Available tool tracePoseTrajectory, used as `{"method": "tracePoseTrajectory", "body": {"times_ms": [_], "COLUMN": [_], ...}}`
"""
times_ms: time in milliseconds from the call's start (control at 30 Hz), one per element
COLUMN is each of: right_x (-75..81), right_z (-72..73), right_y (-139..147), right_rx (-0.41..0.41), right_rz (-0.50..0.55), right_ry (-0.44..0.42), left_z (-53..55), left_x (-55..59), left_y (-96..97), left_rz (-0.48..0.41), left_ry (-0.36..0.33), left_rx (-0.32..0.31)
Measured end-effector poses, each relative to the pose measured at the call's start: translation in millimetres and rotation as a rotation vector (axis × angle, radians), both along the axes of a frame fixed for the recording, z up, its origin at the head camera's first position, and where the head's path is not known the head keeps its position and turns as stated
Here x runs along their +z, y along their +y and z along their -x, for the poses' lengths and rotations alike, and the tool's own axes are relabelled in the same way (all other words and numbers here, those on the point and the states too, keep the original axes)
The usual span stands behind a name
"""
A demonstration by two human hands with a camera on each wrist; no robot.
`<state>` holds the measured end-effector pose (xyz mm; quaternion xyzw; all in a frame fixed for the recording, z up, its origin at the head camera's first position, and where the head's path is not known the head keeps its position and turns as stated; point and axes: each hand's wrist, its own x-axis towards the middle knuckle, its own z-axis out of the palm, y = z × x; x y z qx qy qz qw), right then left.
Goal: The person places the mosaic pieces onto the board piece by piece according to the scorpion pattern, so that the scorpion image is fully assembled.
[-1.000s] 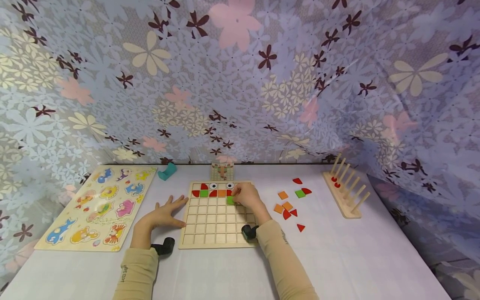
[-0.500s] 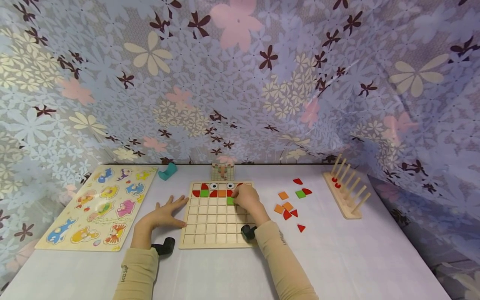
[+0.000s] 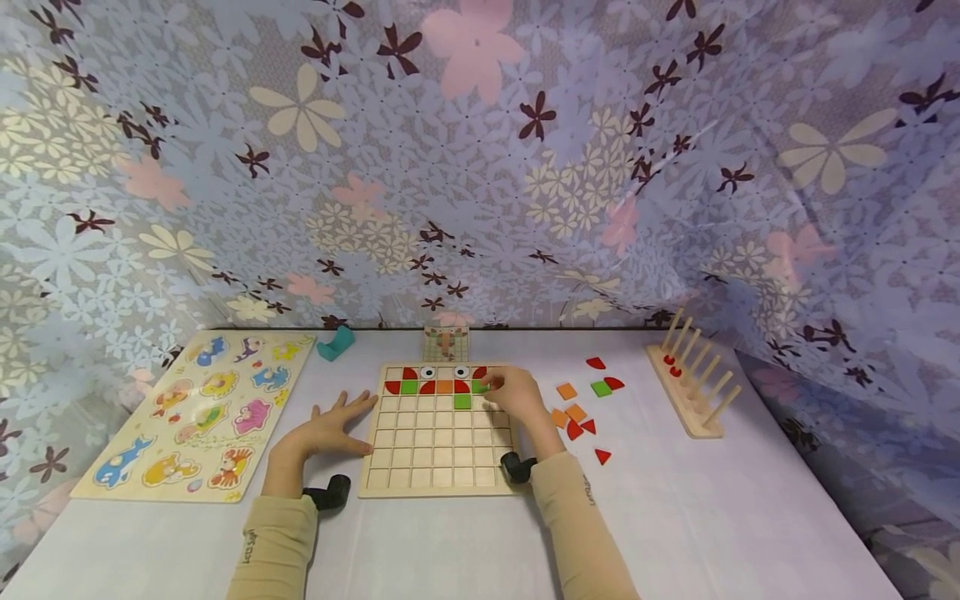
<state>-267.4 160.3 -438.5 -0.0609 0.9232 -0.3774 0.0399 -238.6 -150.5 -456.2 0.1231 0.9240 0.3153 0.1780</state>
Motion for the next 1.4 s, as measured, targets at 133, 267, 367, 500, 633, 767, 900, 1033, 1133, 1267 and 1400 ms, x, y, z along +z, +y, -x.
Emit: {"method": "tracePoseTrajectory", "body": {"times_ms": [133, 267, 367, 500, 633, 767, 900, 1033, 1133, 1267, 1400], "right_x": [-2.5, -2.6, -2.2, -3.2, -3.5, -2.3, -4.2, -6.2, -6.9, -7.1, -8.4], "right_z": [0.8, 0.5, -0.9, -2.5, -4.3, -6.5, -6.6, -7.5, -9.5, -12.5, -14.9], "right_y": [18.0, 33.9, 45.5, 61.5, 77.9, 94.1, 108.1, 115.7, 119.0, 120.2, 119.8], "right_rx": [-0.059, -0.107, -0.13, -0.16, -0.211, -0.263, -0.303, -0.323, -0.3, -0.281, -0.307], "right_rz": [0.04, 0.097, 0.121, 0.104, 0.109, 0.101, 0.052, 0.012, -0.007, -0.038, -0.064], "right_ry": [0.01, 0.01, 0.012, 0.011, -0.024, -0.072, -0.086, -0.136, -0.177, -0.158, -0.121], "left_z": [1.7, 3.7, 4.0, 3.0, 1.6, 0.4, 0.1, -0.1, -0.8, -2.3, -2.8], "left_x": [-0.6, -0.5, -0.5, -0.5, 0.2, 1.1, 1.0, 0.7, 1.1, 2.4, 3.5], "left_y": [-0.8, -1.4, -1.4, -1.5, -1.2, -0.9, -1.1, -1.3, -1.1, -0.6, -0.4], "left_rz": [0.005, 0.005, 0.002, 0.0, -0.005, -0.011, -0.012, -0.009, -0.011, -0.012, -0.014], "left_ry": [0.002, 0.003, 0.006, 0.002, 0.004, 0.008, 0.006, 0.005, 0.003, 0.006, 0.005], "left_rx": [-0.004, -0.003, -0.008, -0.012, -0.011, -0.009, -0.008, -0.008, -0.006, -0.008, -0.009]}}
